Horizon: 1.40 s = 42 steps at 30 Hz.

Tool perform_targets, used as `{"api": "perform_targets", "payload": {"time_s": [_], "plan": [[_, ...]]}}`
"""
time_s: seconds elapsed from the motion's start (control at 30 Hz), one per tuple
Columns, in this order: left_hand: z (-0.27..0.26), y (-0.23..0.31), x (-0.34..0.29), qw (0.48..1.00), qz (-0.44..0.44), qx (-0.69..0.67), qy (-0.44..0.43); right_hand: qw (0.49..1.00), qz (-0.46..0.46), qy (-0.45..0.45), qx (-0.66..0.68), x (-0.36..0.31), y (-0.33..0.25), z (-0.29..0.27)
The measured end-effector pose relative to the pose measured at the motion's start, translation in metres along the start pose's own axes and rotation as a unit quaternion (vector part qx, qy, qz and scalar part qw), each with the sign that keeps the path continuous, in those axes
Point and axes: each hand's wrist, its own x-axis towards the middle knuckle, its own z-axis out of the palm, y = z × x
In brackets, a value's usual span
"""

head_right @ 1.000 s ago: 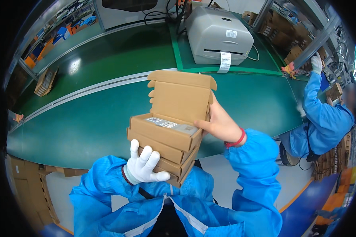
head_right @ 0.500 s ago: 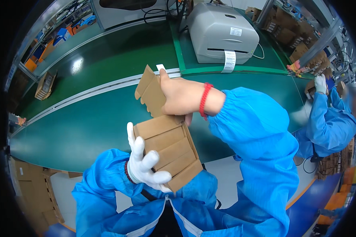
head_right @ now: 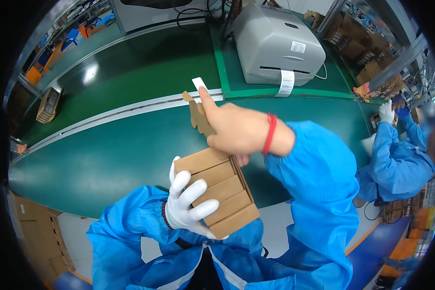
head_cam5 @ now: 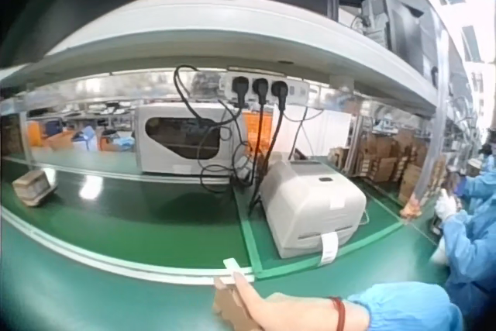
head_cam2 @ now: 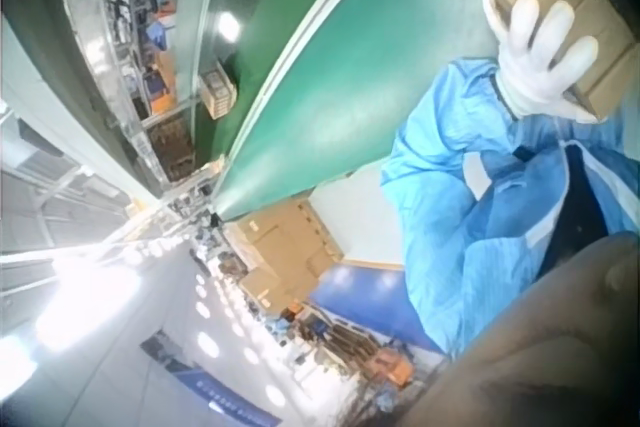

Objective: The person puts on white gloves and then repeatedly picks up small cardboard boxes containing hard drives. They tear off labels from a printer and apply them to the boxes, stacking the labeled boxes on the table. The process is repeated for multiple units throughout the clip.

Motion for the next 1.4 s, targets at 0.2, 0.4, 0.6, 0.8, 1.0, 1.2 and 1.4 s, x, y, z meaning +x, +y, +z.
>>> {"api": "perform_targets", "payload": {"time_s": [0.2,0.4,0.6,0.8,1.0,1.2,1.4], "plan": [[0.012,-0.019,-0.008,0.996,0.07,-0.034,0.041,0.957,-0.092,0.248,-0.117,-0.019,0.014,0.035],[0.019,-0.021,-0.01,0.994,0.083,-0.016,0.064,0.784,-0.252,0.543,-0.165,-0.014,0.024,0.058],[0.017,-0.022,-0.008,0.995,0.083,-0.008,0.057,0.867,-0.21,0.432,0.134,-0.029,0.022,0.074],[0.016,-0.02,-0.009,0.996,0.068,-0.026,0.053,0.893,-0.177,0.384,0.153,-0.021,0.02,0.079],[0.018,-0.02,-0.007,0.995,0.058,-0.031,0.076,0.895,-0.179,0.398,0.095,-0.017,0.016,0.077],[0.018,-0.021,-0.007,0.995,0.06,-0.033,0.075,0.906,-0.142,0.395,0.061,-0.018,0.014,0.076],[0.016,-0.022,-0.007,0.996,0.063,-0.033,0.062,0.891,-0.162,0.421,0.052,-0.014,0.012,0.076]]}}
